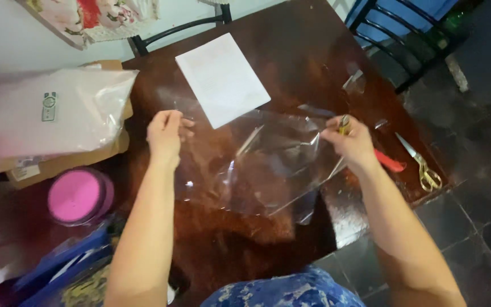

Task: Manually heat sealing plastic sleeves or packaging sheets using a lighter and aligning printed documents inside them.

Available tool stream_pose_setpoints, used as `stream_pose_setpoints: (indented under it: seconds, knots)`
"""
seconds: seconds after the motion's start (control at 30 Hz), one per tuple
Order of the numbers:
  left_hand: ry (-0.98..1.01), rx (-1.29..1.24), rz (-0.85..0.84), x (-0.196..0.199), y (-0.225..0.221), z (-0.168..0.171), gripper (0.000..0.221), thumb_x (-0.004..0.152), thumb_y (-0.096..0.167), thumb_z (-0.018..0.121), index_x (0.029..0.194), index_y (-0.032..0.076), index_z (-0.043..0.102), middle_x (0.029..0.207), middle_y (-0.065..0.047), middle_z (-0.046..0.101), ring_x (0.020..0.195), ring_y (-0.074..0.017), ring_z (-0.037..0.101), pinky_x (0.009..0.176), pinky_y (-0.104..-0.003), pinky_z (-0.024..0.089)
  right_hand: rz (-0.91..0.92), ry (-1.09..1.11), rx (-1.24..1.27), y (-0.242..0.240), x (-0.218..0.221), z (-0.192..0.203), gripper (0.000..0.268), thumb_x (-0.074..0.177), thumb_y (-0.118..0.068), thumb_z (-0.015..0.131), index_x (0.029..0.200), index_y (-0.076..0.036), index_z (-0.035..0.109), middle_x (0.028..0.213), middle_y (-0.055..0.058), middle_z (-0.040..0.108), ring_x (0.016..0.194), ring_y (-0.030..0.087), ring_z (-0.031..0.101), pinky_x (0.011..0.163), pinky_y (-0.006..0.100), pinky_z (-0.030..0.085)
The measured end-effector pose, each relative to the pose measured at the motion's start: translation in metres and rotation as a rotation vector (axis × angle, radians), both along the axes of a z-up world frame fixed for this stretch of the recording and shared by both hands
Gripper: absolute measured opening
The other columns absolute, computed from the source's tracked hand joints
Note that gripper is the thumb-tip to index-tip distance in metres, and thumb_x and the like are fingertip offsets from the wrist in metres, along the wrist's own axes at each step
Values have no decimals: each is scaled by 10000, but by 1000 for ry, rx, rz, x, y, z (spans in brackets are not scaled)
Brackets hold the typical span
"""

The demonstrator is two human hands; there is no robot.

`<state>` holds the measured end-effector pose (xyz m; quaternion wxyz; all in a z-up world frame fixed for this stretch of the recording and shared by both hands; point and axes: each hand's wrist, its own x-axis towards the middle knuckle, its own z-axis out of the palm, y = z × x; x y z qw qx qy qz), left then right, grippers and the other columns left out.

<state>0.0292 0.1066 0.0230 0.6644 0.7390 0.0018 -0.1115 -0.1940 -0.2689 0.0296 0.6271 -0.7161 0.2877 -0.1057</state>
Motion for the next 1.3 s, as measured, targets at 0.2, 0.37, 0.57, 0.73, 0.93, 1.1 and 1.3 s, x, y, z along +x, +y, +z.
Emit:
stream_pose_setpoints:
  seconds: [0.2,0.37,0.57,0.73,0.93,1.1,1.3]
  knots:
    - [132,-191,138,26,-98,-46,172,1019,170,568,1079,17,622,886,-118,771,628,-160,688,487,-268,424,106,-209,-255,-123,121,-17,215,831,-26,793,1011,-56,678,891,10,699,777,103,658,681,266,548]
    - [114,-96,344,90,-127,-106,181,1010,173,577,1088,19,632,878,-121,730,597,-167,703,438,-268,414,152,-228,-651,-150,197,-5,232,883,-104,842,1030,-30,679,911,63,720,826,162,676,768,310,537]
    - [73,-72,547,159,-137,-135,191,1013,164,575,1064,-9,639,835,-95,714,588,-173,704,473,-275,480,363,-340,-621,-128,160,13,250,905,-119,806,1112,-44,687,1081,74,746,1010,173,708,892,323,552]
    - [47,48,541,195,-142,-156,195,1024,155,536,1055,-18,622,851,-98,740,631,-167,727,545,-278,593,522,-90,-576,-124,57,-19,321,841,-166,794,1138,-71,716,1155,75,747,1096,190,704,947,344,546]
    - [-62,209,567,214,-132,-185,128,1006,139,573,1024,30,638,990,-99,724,753,-126,770,568,-264,599,531,327,-564,-112,-43,-71,337,789,-213,836,1098,-132,732,1168,29,752,936,179,767,768,312,623]
    - [-109,462,588,225,-114,-210,144,1017,169,619,1083,44,648,1061,-96,733,936,-215,751,764,-356,578,843,62,-877,-88,-75,-87,500,648,-26,744,1146,-21,714,1373,150,661,741,311,697,583,397,565]
    - [-506,720,504,164,-103,-158,618,888,92,754,1414,-41,458,1262,-255,594,1154,-412,602,1002,-501,492,799,-186,-1259,-94,-56,-106,374,703,-37,724,1076,-30,708,1208,132,700,644,238,648,574,361,532]
